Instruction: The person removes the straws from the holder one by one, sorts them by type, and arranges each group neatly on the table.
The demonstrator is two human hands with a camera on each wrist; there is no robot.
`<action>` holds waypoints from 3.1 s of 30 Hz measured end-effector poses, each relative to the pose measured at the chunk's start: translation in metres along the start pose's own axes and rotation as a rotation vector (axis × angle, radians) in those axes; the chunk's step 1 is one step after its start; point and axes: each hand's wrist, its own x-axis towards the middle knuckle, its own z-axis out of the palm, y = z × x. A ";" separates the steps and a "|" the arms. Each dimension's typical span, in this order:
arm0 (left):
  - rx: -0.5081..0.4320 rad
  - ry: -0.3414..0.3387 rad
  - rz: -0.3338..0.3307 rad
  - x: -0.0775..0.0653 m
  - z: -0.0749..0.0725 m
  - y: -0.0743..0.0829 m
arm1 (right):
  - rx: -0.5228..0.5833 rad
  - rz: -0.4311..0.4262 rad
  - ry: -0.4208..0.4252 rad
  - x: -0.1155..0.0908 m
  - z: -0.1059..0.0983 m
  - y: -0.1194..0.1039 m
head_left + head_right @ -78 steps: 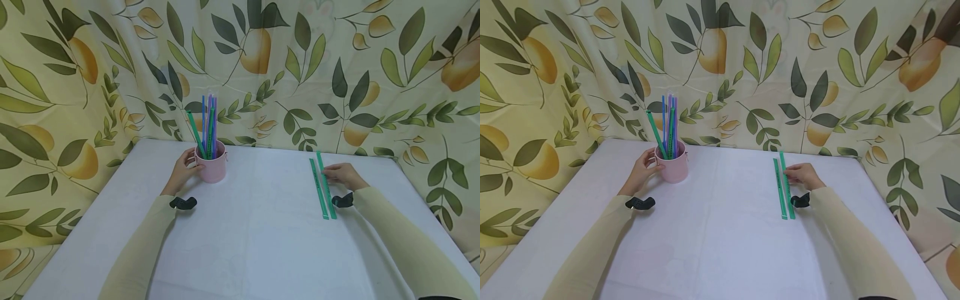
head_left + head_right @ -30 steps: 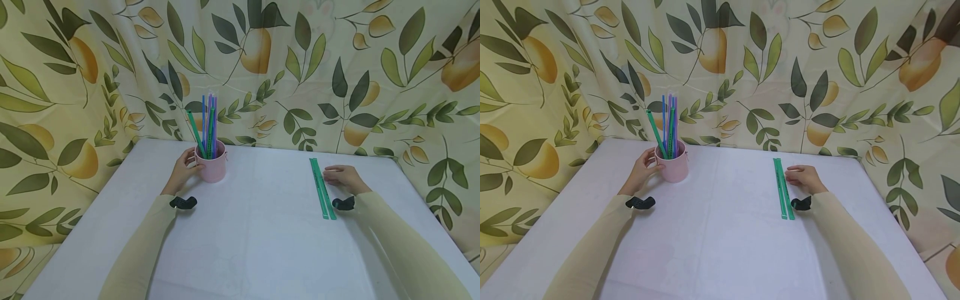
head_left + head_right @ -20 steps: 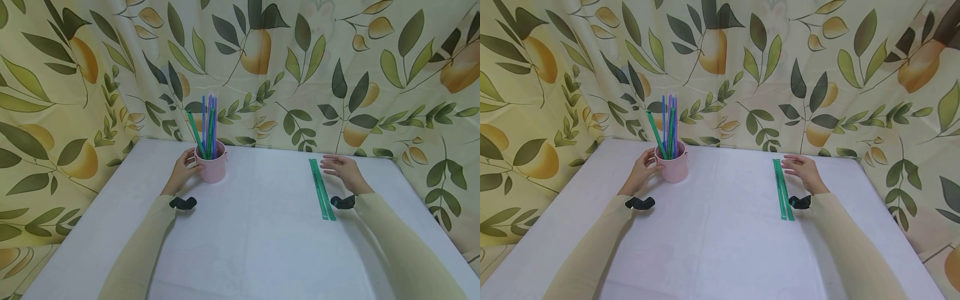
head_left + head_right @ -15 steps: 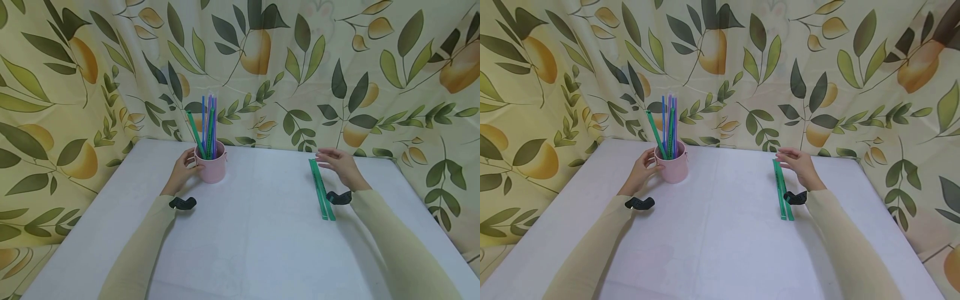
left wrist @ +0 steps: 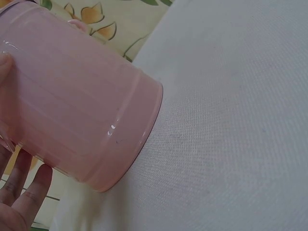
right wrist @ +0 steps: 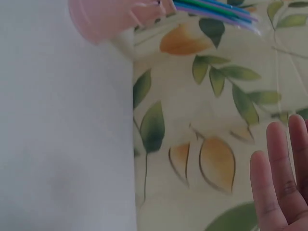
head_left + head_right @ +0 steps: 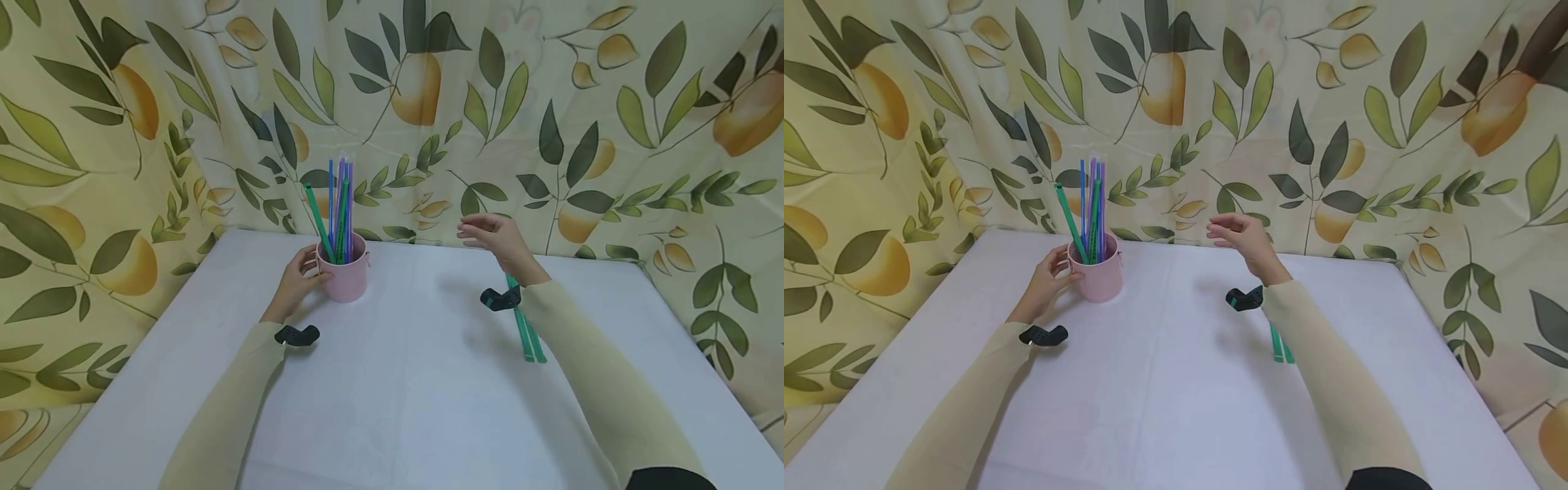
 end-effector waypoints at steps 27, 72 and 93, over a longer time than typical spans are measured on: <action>-0.032 -0.009 -0.002 -0.006 -0.004 -0.004 | 0.012 0.031 -0.097 0.058 0.122 -0.028; -0.033 0.014 0.109 0.000 -0.002 -0.007 | 0.112 0.169 -0.019 0.096 0.184 -0.018; 0.003 0.014 0.015 0.002 0.000 -0.001 | 0.049 0.145 -0.016 0.100 0.186 -0.021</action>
